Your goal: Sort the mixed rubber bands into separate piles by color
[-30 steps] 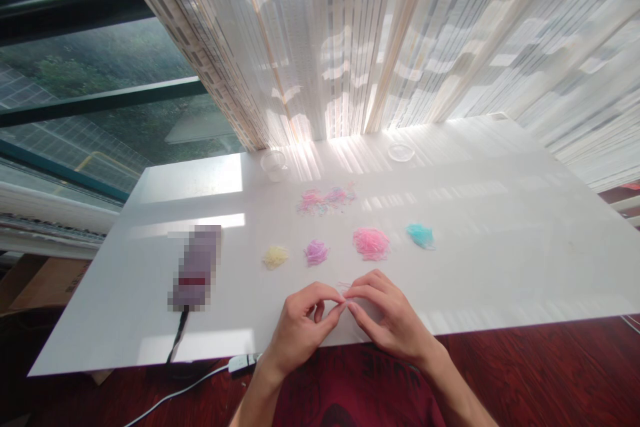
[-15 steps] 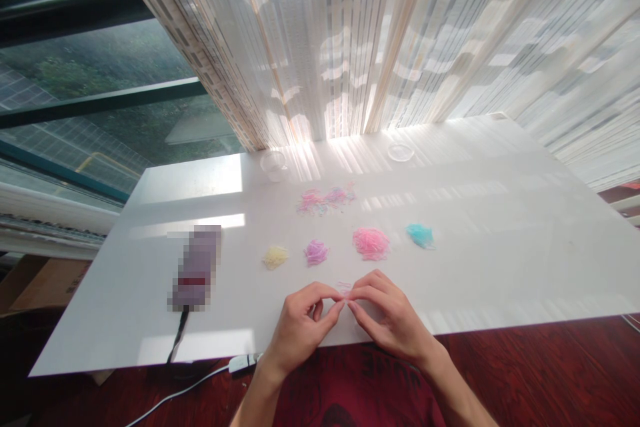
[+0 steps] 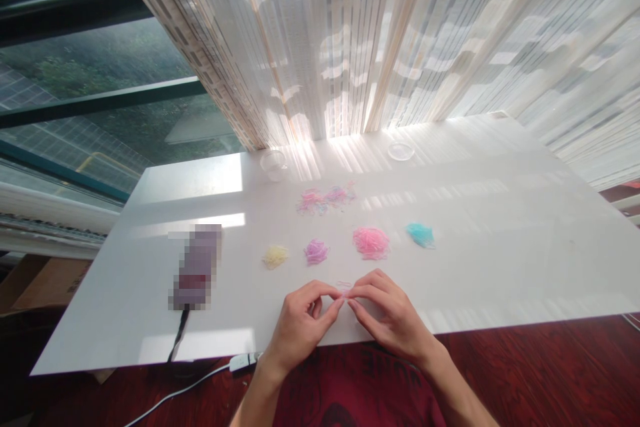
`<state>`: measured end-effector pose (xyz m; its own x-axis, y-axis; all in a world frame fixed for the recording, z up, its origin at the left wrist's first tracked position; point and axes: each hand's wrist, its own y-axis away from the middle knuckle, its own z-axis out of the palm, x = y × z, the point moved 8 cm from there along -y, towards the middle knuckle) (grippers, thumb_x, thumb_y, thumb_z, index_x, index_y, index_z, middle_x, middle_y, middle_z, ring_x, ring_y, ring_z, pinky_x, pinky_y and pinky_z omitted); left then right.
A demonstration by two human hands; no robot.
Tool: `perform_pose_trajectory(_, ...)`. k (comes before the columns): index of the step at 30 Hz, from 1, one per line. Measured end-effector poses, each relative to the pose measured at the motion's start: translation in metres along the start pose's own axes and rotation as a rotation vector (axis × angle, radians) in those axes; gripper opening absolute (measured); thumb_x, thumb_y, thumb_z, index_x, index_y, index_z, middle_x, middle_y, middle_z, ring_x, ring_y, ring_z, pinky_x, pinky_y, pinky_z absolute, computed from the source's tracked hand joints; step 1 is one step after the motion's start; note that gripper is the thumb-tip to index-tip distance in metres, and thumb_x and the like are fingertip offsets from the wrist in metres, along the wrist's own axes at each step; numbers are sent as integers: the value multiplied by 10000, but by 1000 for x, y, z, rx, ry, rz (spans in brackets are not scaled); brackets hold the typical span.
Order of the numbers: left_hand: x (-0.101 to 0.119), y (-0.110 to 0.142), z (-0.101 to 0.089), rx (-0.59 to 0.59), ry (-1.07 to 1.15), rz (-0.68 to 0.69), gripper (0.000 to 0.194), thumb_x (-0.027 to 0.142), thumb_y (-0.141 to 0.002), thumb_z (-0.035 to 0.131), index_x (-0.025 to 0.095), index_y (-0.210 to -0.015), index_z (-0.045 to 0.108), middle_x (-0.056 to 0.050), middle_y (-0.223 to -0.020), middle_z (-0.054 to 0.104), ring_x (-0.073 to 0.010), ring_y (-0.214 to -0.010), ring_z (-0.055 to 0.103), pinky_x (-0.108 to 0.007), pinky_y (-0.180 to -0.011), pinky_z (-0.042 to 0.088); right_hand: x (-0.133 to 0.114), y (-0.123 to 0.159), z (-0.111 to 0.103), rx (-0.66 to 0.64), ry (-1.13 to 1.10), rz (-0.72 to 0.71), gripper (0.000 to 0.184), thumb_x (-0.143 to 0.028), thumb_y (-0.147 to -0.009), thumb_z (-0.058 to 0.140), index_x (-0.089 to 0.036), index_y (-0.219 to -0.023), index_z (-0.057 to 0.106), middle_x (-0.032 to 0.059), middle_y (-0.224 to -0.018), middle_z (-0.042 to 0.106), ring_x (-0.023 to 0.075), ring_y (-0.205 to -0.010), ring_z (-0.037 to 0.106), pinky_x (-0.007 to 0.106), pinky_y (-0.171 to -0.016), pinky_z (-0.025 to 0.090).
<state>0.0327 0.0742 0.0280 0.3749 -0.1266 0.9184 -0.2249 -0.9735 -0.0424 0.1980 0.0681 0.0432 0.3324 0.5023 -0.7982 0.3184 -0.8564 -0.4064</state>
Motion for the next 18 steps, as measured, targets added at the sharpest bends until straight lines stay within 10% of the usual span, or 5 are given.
perform_pose_trajectory(18, 1, 0, -2, 21, 21, 12, 75, 228, -934, 717, 183, -909, 771, -30, -836, 727, -87, -554, 456, -196, -519, 410, 2, 1, -1, 29, 7, -8, 166, -133, -993, 643, -242, -1101, 708, 55, -936, 719, 205, -867, 671, 337, -759, 600)
